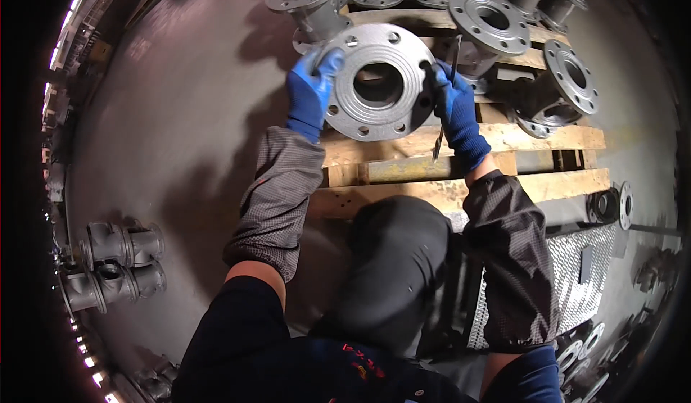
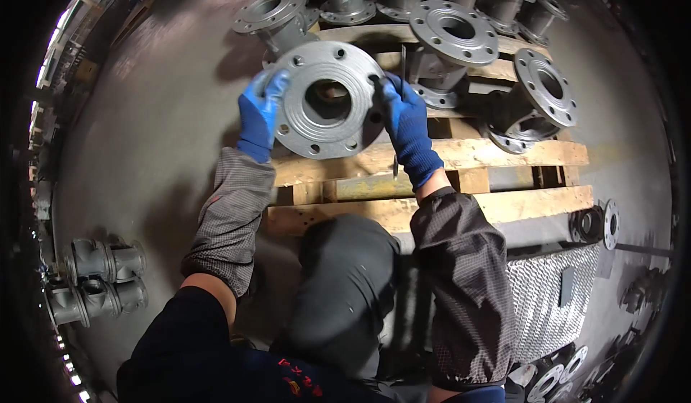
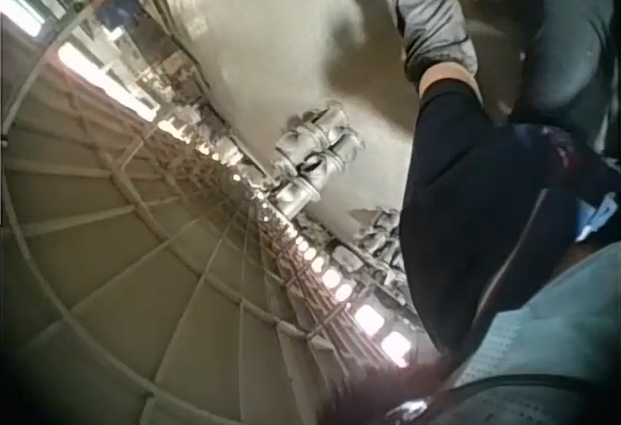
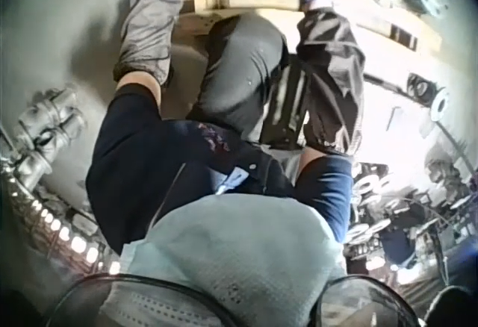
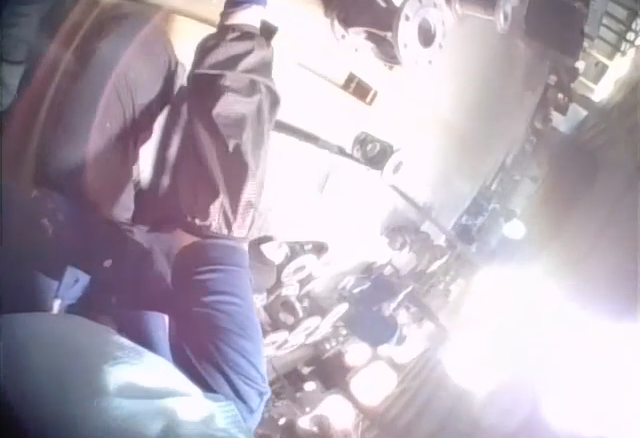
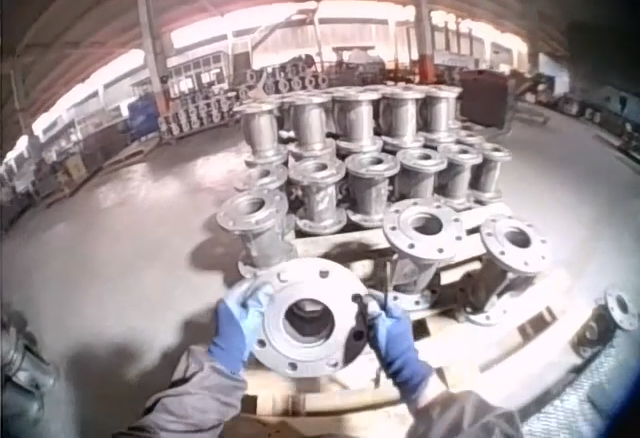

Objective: The person uses a pneumatic grinding tool to smooth the internal and external surfaces of metal pipe joints, turning the components over by hand to reach different sides.

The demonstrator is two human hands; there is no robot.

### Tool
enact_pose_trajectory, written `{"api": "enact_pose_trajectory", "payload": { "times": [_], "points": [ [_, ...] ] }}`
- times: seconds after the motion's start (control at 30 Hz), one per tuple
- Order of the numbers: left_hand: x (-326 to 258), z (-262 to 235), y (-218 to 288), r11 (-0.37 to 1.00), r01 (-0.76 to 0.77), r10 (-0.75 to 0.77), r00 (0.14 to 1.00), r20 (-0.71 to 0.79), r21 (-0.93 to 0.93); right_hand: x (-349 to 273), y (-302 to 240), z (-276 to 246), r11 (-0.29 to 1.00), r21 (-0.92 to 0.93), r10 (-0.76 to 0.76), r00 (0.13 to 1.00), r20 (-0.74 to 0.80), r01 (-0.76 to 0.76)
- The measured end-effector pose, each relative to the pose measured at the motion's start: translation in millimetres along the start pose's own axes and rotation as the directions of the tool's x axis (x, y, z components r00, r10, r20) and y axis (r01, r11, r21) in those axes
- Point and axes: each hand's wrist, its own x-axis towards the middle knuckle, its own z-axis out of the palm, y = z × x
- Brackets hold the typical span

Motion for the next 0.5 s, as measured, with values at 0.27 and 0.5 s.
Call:
{"api": "enact_pose_trajectory", "payload": {
  "times": [0.27, 0.5],
  "points": [
    [-1, -20, -22, 0.965, 0.092, -0.169, 0.935, -0.313, -0.246, 57, -22, 70, 0.808, -0.543, -0.21, 0.973, 0.094, 0.227],
    [8, -19, -27, 0.966, 0.218, -0.259, 0.858, -0.444, -0.143, 74, 10, 84, 0.854, -0.461, -0.204, 0.97, 0.13, 0.241]
  ]
}}
